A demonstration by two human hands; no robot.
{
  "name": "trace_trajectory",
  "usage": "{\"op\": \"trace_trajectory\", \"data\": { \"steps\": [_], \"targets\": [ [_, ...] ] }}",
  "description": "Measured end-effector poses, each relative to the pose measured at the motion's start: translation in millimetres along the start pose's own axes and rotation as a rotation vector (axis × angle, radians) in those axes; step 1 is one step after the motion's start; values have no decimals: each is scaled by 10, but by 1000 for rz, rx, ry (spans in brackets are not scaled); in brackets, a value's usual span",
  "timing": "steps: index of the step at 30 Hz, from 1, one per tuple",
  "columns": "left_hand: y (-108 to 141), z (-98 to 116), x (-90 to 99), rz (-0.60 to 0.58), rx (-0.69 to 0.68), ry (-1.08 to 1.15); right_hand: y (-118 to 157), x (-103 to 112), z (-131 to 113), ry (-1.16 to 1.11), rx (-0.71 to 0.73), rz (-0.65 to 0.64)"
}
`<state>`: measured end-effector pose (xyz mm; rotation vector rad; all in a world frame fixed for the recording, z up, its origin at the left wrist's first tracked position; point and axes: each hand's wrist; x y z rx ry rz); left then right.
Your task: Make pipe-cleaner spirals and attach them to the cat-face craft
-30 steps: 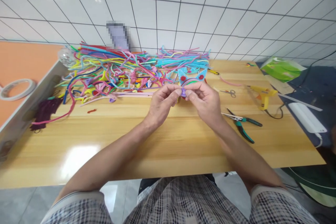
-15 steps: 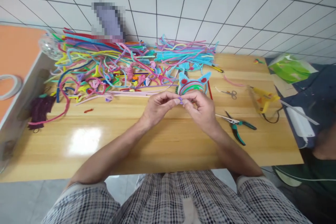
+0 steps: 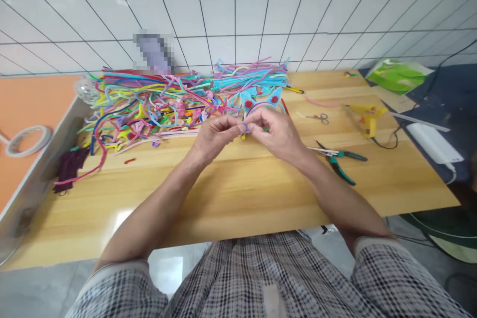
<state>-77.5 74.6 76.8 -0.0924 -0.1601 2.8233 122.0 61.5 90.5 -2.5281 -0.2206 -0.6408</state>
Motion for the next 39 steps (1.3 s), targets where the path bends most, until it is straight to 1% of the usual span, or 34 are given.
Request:
{"op": "trace_trajectory", "data": {
  "steps": [3,5,10,14,18,21,24,26,29,33,36,39],
  "targets": [
    [-18,-20,-3,-37,-38,3,2,-14,32,-36,-23,7],
    [-21,-35,-25,-39,-74,15,18,-34,57,-75,-39,24],
    [27,-31,-140,-34,-141,3,129,-41,62,-111,-50,93],
    [84,-22,-243,-64,-129,8,259,-23,72,-139,-48,134],
    [140,-34,-304,-56,-141,-5,394,-63,90,-203,-73,164],
    [201,-70,-342,-58,-88,29,501,-119,81,-221,-80,225],
    [276,-145,-371,-34,-32,70,597,-170,70,-213,-90,275],
    [322,-204,-372,-9,-17,64,647,-196,74,-215,-106,262],
    [374,-278,-355,7,8,33,704,-219,97,-213,-128,204],
    [430,-353,-327,4,31,23,763,-239,143,-104,-83,173],
    [477,-425,-308,20,20,24,792,-266,180,-61,-42,140],
    [518,-508,-287,27,-11,26,806,-298,230,-114,-92,92]
  ]
}}
Point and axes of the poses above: each hand's wrist, its own y-axis away from the middle knuckle, its own x-axis out of the back of the hand, z = x × y, and after that the axes turned 1 degree about -z, right-handed
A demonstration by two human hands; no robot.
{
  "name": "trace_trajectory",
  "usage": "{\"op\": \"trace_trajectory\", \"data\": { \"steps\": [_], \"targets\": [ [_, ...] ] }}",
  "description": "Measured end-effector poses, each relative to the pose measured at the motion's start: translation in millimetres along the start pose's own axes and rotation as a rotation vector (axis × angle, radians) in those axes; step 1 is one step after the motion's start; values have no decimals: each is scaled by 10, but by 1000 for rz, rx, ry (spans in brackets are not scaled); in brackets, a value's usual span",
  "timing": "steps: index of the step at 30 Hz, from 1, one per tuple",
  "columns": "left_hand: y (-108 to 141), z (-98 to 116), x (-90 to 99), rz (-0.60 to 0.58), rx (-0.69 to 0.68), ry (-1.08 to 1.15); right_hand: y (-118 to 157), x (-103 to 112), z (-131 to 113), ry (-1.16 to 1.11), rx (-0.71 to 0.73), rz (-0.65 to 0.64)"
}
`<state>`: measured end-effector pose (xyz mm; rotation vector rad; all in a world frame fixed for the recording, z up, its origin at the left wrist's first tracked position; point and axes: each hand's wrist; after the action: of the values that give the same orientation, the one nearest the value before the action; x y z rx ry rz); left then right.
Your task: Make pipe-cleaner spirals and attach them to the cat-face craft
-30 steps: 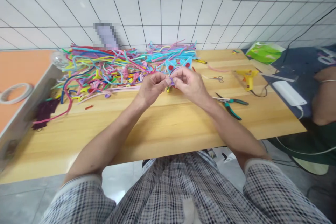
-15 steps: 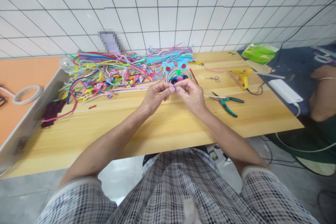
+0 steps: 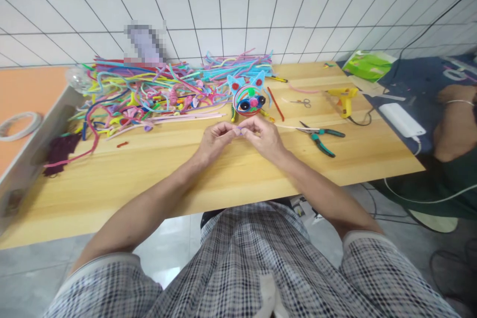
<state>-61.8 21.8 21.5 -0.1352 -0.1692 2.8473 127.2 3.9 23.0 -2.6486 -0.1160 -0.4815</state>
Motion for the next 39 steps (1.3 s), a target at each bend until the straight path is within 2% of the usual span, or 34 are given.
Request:
{"op": "trace_trajectory", "data": {
  "steps": [4,10,14,16,18,20,23,26,28,30,33,37,39],
  "targets": [
    [27,-77,22,18,12,-1,-7,13,88,-99,-99,25],
    [38,-126,26,40,31,-4,-44,70,148,-119,-137,81],
    [68,-160,25,41,27,-39,-64,110,64,-50,-123,56],
    [79,-182,30,50,19,-57,-79,220,50,30,-124,52],
    [82,-205,32,42,28,-65,-79,440,99,99,-153,95],
    [83,-226,28,28,41,-62,-44,773,215,147,-200,188],
    [87,-255,13,15,46,-50,68,1398,470,266,-304,423],
    [94,-275,7,4,73,-86,177,1998,742,535,-483,724],
    [100,-276,9,-4,103,-128,204,2313,902,713,-587,804],
    [104,-265,12,-8,120,-164,175,2546,1038,798,-673,801],
    [103,-238,9,-23,128,-194,40,2757,1186,780,-735,812],
    [84,-229,10,-65,104,-163,-173,2855,1274,714,-740,734],
    [72,-238,16,-65,90,-173,-243,2863,1279,683,-676,649]
  ]
}}
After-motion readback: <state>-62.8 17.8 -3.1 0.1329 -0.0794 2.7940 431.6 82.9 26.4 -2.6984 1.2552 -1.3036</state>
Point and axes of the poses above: each hand's wrist, its own y-axis away from the middle knuckle, its own x-axis out of the back of the hand, z = x × y, and after that the axes turned 1 degree about -z, right-handed
